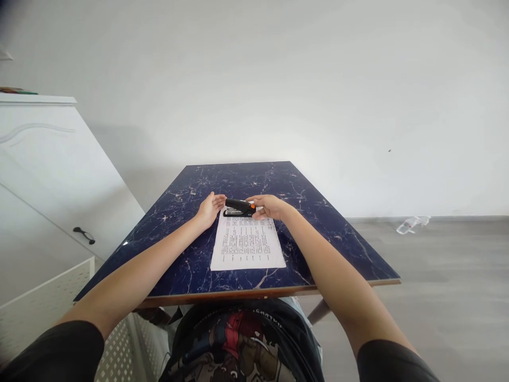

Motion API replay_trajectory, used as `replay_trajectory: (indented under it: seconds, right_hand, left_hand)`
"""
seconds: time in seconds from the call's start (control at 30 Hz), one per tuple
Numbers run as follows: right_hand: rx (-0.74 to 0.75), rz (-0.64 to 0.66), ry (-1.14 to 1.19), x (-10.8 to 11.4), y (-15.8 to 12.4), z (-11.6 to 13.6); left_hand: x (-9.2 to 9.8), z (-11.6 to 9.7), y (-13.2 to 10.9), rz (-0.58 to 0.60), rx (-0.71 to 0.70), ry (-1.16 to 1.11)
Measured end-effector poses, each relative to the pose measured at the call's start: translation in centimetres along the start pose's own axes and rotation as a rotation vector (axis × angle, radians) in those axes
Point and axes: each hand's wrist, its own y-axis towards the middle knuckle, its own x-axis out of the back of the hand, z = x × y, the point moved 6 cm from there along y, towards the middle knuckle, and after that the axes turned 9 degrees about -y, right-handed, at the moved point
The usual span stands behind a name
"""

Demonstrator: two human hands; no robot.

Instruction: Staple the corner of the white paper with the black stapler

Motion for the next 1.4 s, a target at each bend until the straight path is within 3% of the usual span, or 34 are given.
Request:
replay_trajectory:
  seconds: [0.1,0.23,0.93,1.03,1.17,1.27,1.4]
  right_hand:
    - [-0.091,0.013,0.102,-1.1,-0.1,-0.2]
    - [-0.093,0.031,0.19,-1.8,-0.2,0.0]
    - [-0.103,-0.129,0.209,-1.9,-0.2,0.4]
    - [-0.046,-0.136,0.06,-1.2,0.0,0.2]
    - [0.138,-0.26,-0.487,-0.2,0.5,0.9]
    - [0.285,-0.326,-0.859,-0.7,0.9,1.8]
    - [0.442,-0.392,-0.99,-1.4,0.5,3.2]
  left_hand:
    - [-0.1,0.1,-0.2,-0.018,0.029,-0.08]
    - [-0.4,0.0,-0.6,-0.02,0.042,-0.124]
    - [0.3,-0.2,0.2,-0.022,0.048,-0.072]
    - [0.5,-0.4,0.5,0.03,0.084,-0.053]
    - [0.4,-0.4,0.4,0.06,0.085,-0.052]
    - [0.0,-0.3,0.1,0.057,0.063,-0.047]
    - [-0.1,-0.6,-0.3,0.019,0.052,-0.09]
